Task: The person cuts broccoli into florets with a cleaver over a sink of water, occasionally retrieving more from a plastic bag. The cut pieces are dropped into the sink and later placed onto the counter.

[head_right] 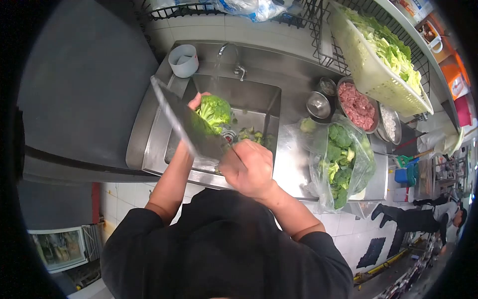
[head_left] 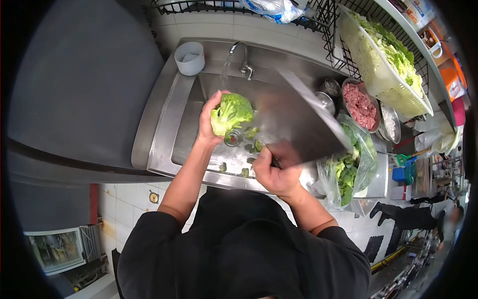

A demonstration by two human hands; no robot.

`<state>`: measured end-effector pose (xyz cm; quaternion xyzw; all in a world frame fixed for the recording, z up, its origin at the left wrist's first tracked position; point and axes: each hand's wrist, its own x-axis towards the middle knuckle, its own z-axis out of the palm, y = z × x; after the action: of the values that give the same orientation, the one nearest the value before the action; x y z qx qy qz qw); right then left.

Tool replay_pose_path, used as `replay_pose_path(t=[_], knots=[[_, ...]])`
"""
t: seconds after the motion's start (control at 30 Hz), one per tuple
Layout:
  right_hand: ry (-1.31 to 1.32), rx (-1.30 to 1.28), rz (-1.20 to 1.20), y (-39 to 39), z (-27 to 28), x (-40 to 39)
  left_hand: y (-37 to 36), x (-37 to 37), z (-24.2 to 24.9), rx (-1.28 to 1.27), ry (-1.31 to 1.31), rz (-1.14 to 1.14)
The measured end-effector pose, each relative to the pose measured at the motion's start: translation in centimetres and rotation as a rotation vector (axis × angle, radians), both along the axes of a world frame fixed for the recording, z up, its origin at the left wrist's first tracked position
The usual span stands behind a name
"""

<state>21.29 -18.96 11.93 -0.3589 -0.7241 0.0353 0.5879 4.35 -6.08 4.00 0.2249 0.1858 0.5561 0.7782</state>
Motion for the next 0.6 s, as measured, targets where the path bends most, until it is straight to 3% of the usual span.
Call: replay_pose_path(t=[0.27, 0.33, 0.43, 0.5, 0.53, 0.6], knots=[[-0.275, -0.207, -0.145, 3.0, -4.2, 0.1, -0.9, 1.2, 0.1, 0.087, 0.097, 0.144], [-0.14, -0.237, -0.195, 1.9, -2.7, 0.5, -0.9, 0.7, -0.4, 0.093, 0.133, 0.119], [0.006, 0.026, -0.161, 1.3, 1.3, 0.5, -1.2, 0.9, 0.9, 0.093, 0.105, 0.132], [0.032, 0.031, -0.003, 1.4, 1.2, 0.8, -1.2, 1.1, 1.6, 0.095, 0.179, 0.141], [-0.075, 0.062, -0.063, 1.5, 1.8, 0.7, -1.1, 1.3, 2.1, 0.168, 0.244, 0.147], [-0.257, -0.126, -0.108, 2.6, 1.0, -0.2, -0.8, 1.6, 2.2, 0.247, 0.309, 0.152]])
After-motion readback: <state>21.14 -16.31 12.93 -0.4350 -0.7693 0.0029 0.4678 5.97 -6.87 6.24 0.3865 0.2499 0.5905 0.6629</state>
